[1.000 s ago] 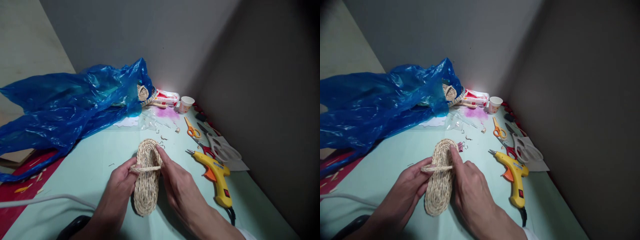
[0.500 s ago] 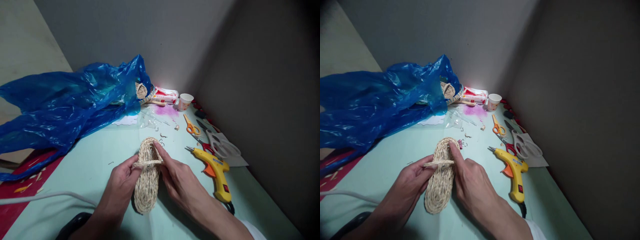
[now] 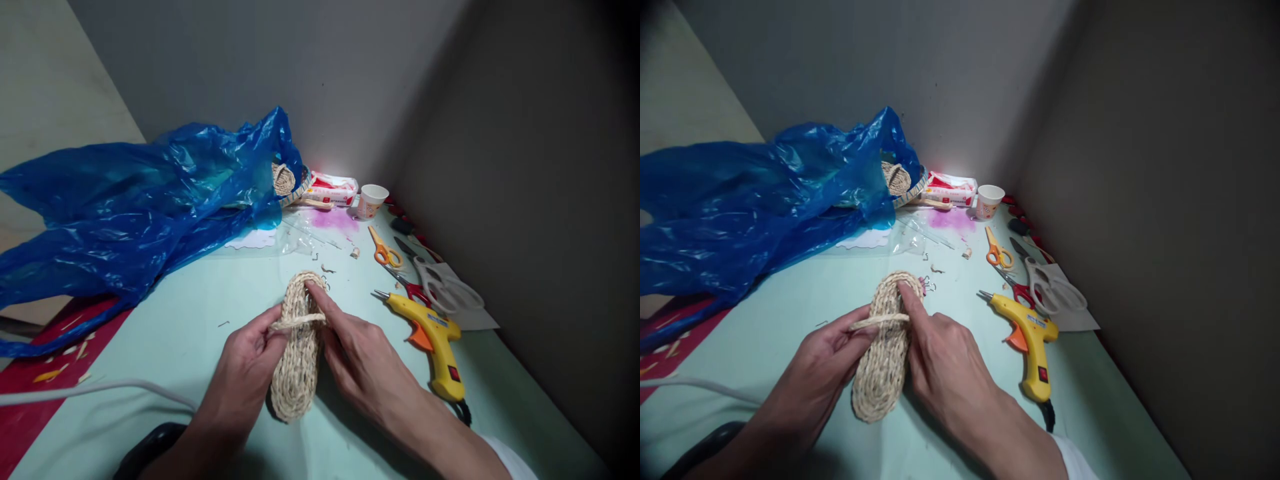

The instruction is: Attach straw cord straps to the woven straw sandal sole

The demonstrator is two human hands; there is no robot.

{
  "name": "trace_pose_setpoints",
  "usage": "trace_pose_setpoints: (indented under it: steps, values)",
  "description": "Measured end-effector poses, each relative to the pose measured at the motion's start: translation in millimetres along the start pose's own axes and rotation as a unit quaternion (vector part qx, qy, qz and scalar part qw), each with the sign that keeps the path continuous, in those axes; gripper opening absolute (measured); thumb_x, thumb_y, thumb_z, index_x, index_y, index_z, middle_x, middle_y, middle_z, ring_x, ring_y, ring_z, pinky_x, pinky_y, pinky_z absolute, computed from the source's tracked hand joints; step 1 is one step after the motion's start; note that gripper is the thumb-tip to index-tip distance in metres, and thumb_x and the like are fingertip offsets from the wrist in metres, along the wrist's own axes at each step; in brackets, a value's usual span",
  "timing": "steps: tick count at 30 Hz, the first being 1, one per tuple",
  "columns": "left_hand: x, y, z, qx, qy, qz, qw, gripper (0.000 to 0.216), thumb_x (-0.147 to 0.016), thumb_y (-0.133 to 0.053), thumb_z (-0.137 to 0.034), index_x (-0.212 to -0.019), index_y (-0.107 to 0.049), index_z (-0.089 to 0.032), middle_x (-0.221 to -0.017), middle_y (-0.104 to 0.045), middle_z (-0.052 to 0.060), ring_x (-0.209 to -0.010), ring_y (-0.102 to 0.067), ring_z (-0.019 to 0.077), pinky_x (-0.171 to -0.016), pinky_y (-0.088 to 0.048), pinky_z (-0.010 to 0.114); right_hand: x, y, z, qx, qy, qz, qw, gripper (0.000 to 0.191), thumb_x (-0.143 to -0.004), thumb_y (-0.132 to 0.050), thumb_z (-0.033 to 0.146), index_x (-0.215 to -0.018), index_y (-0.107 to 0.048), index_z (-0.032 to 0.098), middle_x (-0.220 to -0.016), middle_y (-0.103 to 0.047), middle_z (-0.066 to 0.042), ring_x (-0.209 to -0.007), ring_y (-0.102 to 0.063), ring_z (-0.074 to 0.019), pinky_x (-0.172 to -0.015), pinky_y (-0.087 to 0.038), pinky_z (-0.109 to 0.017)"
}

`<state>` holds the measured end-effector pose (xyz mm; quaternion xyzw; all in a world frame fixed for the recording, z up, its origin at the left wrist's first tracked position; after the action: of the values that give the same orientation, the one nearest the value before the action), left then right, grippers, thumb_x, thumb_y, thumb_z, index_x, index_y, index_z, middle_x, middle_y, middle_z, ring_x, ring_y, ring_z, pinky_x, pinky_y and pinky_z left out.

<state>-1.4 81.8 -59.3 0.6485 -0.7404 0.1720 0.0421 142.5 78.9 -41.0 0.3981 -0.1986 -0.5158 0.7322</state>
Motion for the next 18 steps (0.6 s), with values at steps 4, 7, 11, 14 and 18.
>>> trace_pose_setpoints:
  steps: [4,7,11,14,18]
  values:
    - [-0.7,-1.8,0.0,0.02,0.005,0.01,1.0,0.037,-0.088,-0.061,-0.034,-0.124,-0.066,-0.027,-0.111,-0.074,0.004,-0.101,-0.068,0.0249,-0.084,-0.054,0.032,-0.7,-0.4,0.1,0.0,-0.003,0.001,1.0,0.066,-0.09,-0.03,0.019,-0.154,-0.017,0.017,-0.085,-0.066,-0.011,-0.066,-0.059,-0.0221,-0.062,-0.046,-0.037]
    - [-0.6,-2.8,-0.4,0.038,0.008,0.007,0.999,0.036,-0.088,-0.061,-0.032,-0.123,-0.066,-0.025,-0.111,-0.074,0.005,-0.101,-0.068,0.0242,-0.087,-0.053,0.032,-1.0,0.3,0.5,0.005,-0.007,-0.001,1.0,0.066,-0.09,-0.03,0.019,-0.154,-0.016,0.019,-0.083,-0.065,-0.009,-0.063,-0.057,-0.0211,-0.061,-0.045,-0.035]
    - [0.2,-4.3,0.5,0.072,0.021,0.01,0.997,0.036,-0.086,-0.062,-0.026,-0.122,-0.066,-0.024,-0.113,-0.073,0.005,-0.101,-0.067,0.0233,-0.083,-0.053,0.029,-1.9,0.7,-0.2,0.017,-0.019,-0.011,1.0,0.064,-0.092,-0.032,0.02,-0.154,-0.016,0.018,-0.077,-0.063,-0.005,-0.057,-0.052,-0.0192,-0.057,-0.04,-0.032]
    - [0.4,-2.8,1.8,0.073,0.024,0.009,0.997,0.034,-0.088,-0.06,-0.028,-0.121,-0.066,-0.023,-0.115,-0.072,0.005,-0.101,-0.067,0.0225,-0.082,-0.052,0.028,-3.6,0.2,-2.1,0.005,-0.029,-0.017,0.999,0.059,-0.093,-0.034,0.021,-0.151,-0.025,0.018,-0.073,-0.062,-0.002,-0.053,-0.047,-0.0172,-0.056,-0.036,-0.03]
    - [-1.8,1.7,2.7,0.052,0.013,0.016,0.998,0.035,-0.091,-0.055,-0.034,-0.122,-0.066,-0.02,-0.116,-0.072,0.008,-0.1,-0.067,0.0223,-0.084,-0.051,0.029,-7.1,0.6,-6.1,-0.028,-0.046,-0.03,0.998,0.042,-0.095,-0.039,0.023,-0.136,-0.042,0.017,-0.067,-0.058,0.002,-0.051,-0.043,-0.0152,-0.055,-0.032,-0.028]
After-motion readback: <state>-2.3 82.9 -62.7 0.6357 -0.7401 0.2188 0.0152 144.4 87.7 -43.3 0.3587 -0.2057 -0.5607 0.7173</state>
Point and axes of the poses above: each hand's wrist, its own x-axis away from the middle knuckle, its own y-axis out of the back of the hand, z = x × y, the point moved 5 cm from there along -x, towards the middle knuckle
